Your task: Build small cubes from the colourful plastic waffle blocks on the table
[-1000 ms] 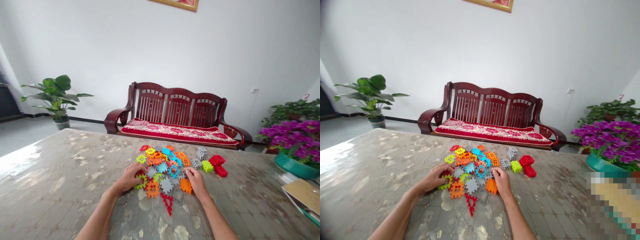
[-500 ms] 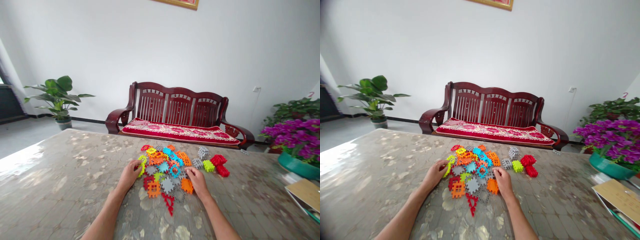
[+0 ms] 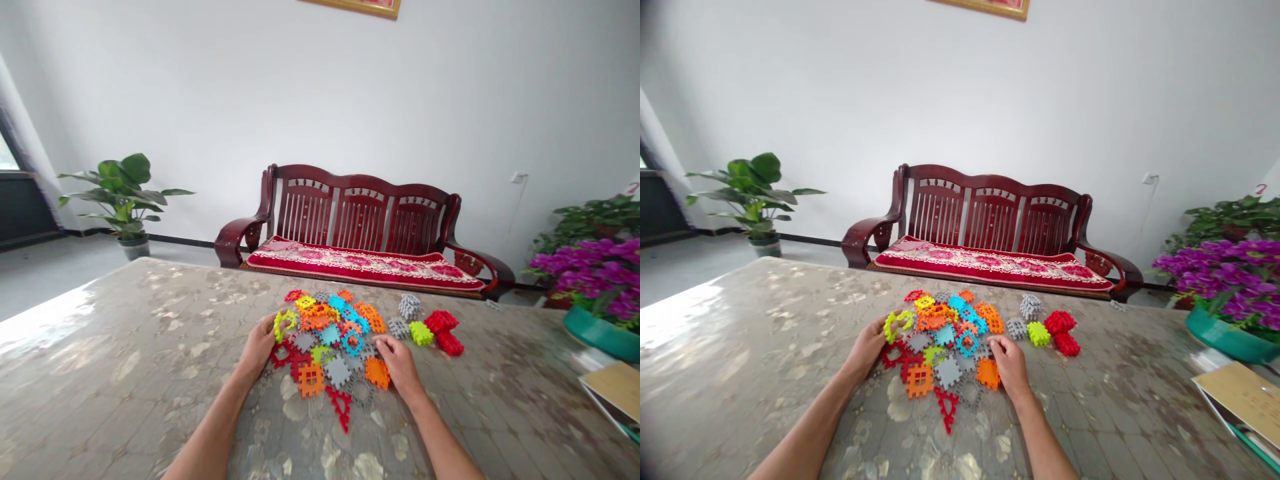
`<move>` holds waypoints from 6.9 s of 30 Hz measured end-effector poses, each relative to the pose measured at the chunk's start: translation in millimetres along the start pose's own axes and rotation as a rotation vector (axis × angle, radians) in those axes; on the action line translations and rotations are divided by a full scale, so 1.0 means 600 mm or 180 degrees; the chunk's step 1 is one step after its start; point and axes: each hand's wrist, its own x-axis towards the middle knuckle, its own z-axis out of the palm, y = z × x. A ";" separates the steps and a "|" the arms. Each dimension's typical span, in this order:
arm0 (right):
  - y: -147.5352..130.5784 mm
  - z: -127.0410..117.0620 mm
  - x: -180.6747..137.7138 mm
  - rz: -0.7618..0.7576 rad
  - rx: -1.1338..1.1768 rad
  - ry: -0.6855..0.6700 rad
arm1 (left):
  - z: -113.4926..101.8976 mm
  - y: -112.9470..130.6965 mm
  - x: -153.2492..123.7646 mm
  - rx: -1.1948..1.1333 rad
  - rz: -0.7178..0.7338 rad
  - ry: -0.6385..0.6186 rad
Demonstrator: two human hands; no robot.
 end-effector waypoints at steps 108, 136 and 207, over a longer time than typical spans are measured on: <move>-0.201 0.174 -0.050 -0.1372 -0.2507 -0.1497 | 0.009 -0.008 -0.012 0.3758 0.0488 0.0417; -0.016 -0.136 0.057 0.0059 -0.2806 0.1300 | 0.007 -0.011 -0.008 0.3828 0.0461 0.0447; 0.007 -0.098 0.038 -0.0701 -0.2986 0.1035 | 0.005 -0.013 -0.006 0.3891 0.0430 0.0399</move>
